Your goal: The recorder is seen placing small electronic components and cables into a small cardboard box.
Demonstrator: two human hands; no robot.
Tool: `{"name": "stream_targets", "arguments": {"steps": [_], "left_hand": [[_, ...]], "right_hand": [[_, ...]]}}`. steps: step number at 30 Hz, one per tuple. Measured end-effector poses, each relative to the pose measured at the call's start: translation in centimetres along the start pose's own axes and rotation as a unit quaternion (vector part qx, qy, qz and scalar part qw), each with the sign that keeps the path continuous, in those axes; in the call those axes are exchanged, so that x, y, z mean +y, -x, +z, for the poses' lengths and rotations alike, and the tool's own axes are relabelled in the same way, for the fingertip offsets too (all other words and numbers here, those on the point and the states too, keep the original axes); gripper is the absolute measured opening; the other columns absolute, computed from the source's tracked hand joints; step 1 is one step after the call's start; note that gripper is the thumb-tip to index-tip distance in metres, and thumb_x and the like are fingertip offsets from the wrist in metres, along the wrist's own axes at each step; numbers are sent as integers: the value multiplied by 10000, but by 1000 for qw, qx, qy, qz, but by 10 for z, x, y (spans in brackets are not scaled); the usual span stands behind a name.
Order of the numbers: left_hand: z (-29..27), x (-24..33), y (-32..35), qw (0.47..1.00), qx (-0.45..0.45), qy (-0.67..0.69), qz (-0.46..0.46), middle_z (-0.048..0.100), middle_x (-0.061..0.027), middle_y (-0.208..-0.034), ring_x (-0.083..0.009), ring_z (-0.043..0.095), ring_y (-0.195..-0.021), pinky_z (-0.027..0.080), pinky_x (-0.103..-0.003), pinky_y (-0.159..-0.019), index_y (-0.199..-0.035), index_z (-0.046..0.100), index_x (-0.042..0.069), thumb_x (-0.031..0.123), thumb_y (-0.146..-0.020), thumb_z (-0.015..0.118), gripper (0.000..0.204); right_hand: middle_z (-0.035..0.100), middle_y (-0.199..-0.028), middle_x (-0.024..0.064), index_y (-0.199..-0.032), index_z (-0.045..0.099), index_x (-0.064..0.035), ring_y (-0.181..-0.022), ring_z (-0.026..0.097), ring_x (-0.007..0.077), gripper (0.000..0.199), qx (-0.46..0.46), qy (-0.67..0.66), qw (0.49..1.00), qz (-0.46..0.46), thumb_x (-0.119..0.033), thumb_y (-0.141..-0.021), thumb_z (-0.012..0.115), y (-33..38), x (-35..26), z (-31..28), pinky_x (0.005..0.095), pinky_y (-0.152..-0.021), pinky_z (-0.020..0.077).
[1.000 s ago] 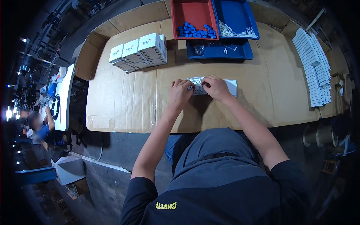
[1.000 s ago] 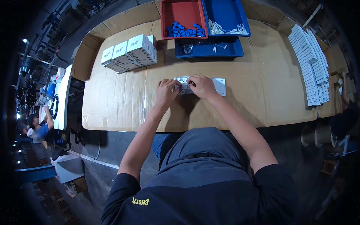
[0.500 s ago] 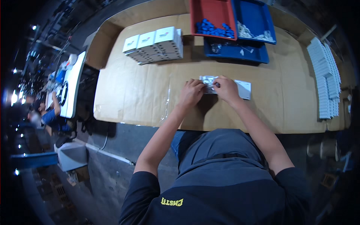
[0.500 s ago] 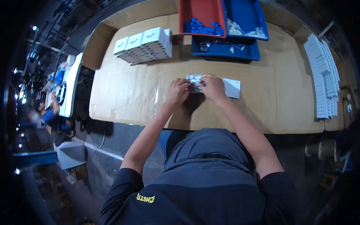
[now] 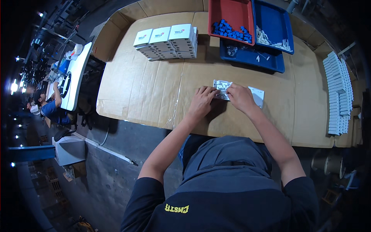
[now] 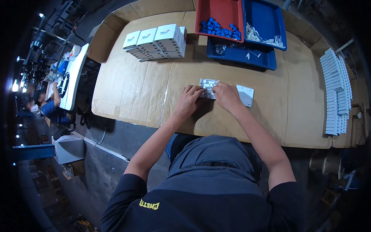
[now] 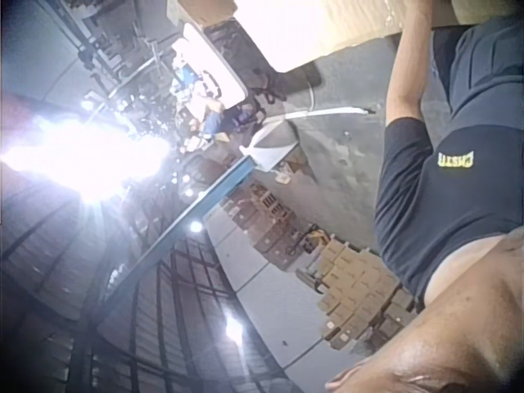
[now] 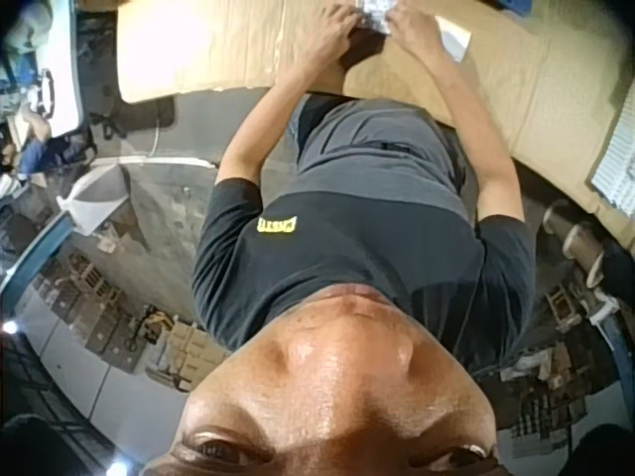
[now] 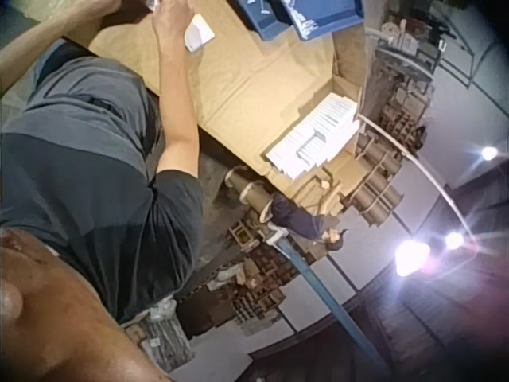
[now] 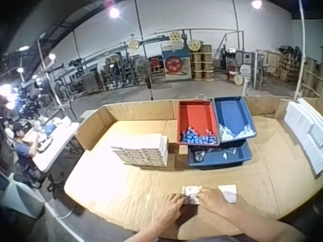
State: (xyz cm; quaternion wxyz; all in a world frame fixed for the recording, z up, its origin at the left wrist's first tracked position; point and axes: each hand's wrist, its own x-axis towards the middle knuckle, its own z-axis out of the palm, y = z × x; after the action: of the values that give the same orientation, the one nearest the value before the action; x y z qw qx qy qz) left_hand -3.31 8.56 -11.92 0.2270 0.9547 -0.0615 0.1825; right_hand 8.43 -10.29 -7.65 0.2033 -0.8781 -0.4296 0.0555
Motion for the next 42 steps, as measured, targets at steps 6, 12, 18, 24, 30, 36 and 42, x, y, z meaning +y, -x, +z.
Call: {"name": "stream_targets", "arguments": {"steps": [6, 12, 18, 24, 30, 36, 42], "left_hand": [[-2, -5, 0, 1000, -18, -9, 15, 646, -59, -1202, -297, 577, -1157, 461, -426, -994, -1206, 677, 124, 127, -784, 764, 431], [-8, -2, -9, 995, -63, 67, -39, 530, -129, -1357, -363, 516, -1260, 438, -475, -1065, -1275, 632, 143, 170, -835, 755, 458], [-11, 0, -18, 993, -44, 78, -75, 459, -172, -1498, -387, 439, -1393, 386, -484, -1141, -1468, 483, 143, 252, -803, 813, 750], [-8, -4, -25, 991, -49, 86, -84, 479, -173, -1503, -373, 431, -1413, 355, -486, -1168, -1474, 470, 72, 375, -814, 821, 807], [-16, -2, -27, 988, -62, 99, -103, 475, -168, -1508, -365, 427, -1419, 352, -487, -1168, -1469, 477, 63, 445, -836, 801, 808], [-18, 2, -32, 990, -59, 79, -105, 487, -173, -1494, -364, 439, -1406, 360, -487, -1156, -1452, 492, 55, 451, -833, 801, 797], [-10, -3, -26, 993, -41, 72, -90, 499, -166, -1479, -356, 459, -1388, 374, -482, -1143, -1430, 508, 51, 428, -827, 810, 772]], "right_hand": [[698, -972, 121, -898, 753, -59, -1018, 677, 323, 129, -49, 32, 998, -38, -124, -840, 658, -3, 1, -13, 488, -827, 555], [697, -962, 121, -967, 763, -68, -908, 688, 334, 184, -45, -51, 998, 11, -192, -884, 656, -38, 3, -49, 475, -851, 542], [707, -892, 118, -989, 746, -68, -926, 695, 344, 147, 189, -116, 975, 32, -163, -917, 661, -152, 61, -76, 461, -823, 528], [680, -1142, 132, -1202, 697, -77, -1082, 653, 338, 321, 249, 15, 967, 55, -267, -942, 685, -268, 129, -59, 475, -914, 509], [625, -1179, 92, -1138, 704, -124, -1199, 582, 307, 274, 208, 60, 975, 53, -272, -908, 727, -303, 124, -50, 523, -971, 458], [625, -1142, 45, -1020, 679, -127, -1134, 610, 284, 200, 262, -19, 965, -16, -161, -849, 778, -286, 117, -66, 486, -955, 449], [690, -1271, 78, -945, 634, -100, -1001, 683, 261, 270, 466, 23, 843, -268, 17, -778, 811, -209, 57, -128, 386, -838, 498]]}}
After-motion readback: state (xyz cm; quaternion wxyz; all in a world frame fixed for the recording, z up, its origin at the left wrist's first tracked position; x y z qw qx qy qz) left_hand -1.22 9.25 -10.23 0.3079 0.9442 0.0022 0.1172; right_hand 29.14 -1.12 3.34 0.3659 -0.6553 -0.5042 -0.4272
